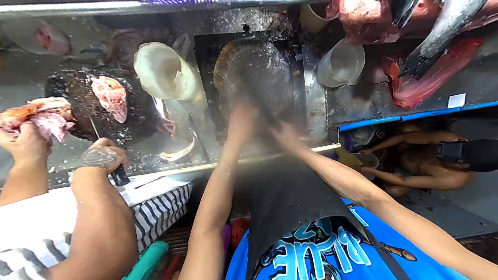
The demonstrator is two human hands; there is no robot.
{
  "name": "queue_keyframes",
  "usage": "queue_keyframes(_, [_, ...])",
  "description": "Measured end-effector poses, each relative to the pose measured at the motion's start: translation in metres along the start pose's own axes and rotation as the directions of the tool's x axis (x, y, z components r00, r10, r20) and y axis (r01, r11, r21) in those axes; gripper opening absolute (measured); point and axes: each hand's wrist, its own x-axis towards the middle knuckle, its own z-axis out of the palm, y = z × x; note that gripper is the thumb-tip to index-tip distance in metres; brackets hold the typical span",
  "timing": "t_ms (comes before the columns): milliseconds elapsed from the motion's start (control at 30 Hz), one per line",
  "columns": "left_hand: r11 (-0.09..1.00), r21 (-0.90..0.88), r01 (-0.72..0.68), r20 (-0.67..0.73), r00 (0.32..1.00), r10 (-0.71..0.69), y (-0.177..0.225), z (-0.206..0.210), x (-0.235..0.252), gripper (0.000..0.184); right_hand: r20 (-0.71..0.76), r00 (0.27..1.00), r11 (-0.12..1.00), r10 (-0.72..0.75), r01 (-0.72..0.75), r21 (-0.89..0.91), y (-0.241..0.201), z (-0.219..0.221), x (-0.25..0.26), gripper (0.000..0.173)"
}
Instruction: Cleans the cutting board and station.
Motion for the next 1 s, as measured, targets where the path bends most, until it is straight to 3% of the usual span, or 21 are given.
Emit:
queue_keyframes(67, [1.000,0.004,-0.006,-0.022,1.000,0.006,-0.003,0.001,0.000,0.037,-0.031,0.999,0.999,-0.029,0.031,0.040,-0.011,-0.009,-0.002,0.054])
queue_keyframes(133, [1.000,-0.009,-0.016,-0.045,0.999,0.016,-0.006,0.005,-0.004,0.036,-0.157,0.978,0.980,-0.139,0.159,0.121,-0.030,-0.026,-0.014,0.048])
queue_keyframes(233, [0.999,-0.001,-0.037,-0.041,0.998,0.037,-0.008,0.010,-0.003,0.037,-0.424,0.849,0.844,-0.315,0.455,0.285,-0.049,-0.035,-0.026,0.030])
queue_keyframes(267, [0.999,0.000,-0.038,-0.040,0.999,0.037,-0.008,0.010,-0.004,0.037,-0.422,0.851,0.844,-0.311,0.451,0.289,-0.049,-0.031,-0.026,0.028])
queue_keyframes(300, [0.999,0.002,-0.040,-0.048,0.998,0.040,-0.008,0.009,-0.004,0.037,-0.350,0.902,0.909,-0.254,0.346,0.233,-0.047,-0.023,-0.024,0.031])
queue_keyframes(367, [0.999,0.000,-0.054,-0.068,0.996,0.054,-0.006,0.009,-0.007,0.036,-0.052,0.998,0.999,-0.026,0.028,0.036,-0.037,-0.009,-0.010,0.045])
queue_keyframes(433, [0.998,0.013,-0.055,-0.058,0.997,0.056,-0.004,0.006,-0.010,0.035,0.049,0.997,0.996,0.063,-0.060,-0.062,-0.028,0.002,-0.003,0.054])
queue_keyframes(533, [0.999,-0.014,-0.044,-0.055,0.998,0.043,-0.007,0.009,-0.013,0.035,0.122,0.989,0.992,0.087,-0.097,0.076,-0.023,-0.005,0.001,0.050])
queue_keyframes(633, [0.966,-0.255,-0.041,-0.146,0.989,0.004,-0.008,-0.011,-0.014,0.042,0.261,0.957,0.967,0.128,-0.180,0.182,-0.020,-0.047,0.018,0.054])
queue_keyframes(767, [0.876,-0.444,-0.189,-0.306,0.951,0.050,0.004,-0.083,-0.028,0.045,-0.051,0.995,0.997,0.082,-0.082,0.000,0.004,-0.078,0.026,0.060])
queue_keyframes(833, [0.807,-0.539,-0.240,-0.342,0.938,0.050,0.009,-0.104,-0.033,0.041,-0.137,0.990,0.999,0.027,-0.031,-0.022,0.013,-0.085,0.012,0.064])
queue_keyframes(933, [0.711,-0.688,-0.144,-0.243,0.969,-0.039,0.008,-0.090,-0.029,0.044,-0.121,0.993,0.998,0.015,-0.008,0.057,0.031,-0.079,-0.012,0.071])
queue_keyframes(1000, [0.726,-0.687,0.014,-0.091,0.990,-0.104,0.001,-0.067,-0.016,0.045,-0.094,0.995,0.987,0.046,-0.031,0.155,0.039,-0.069,-0.024,0.069])
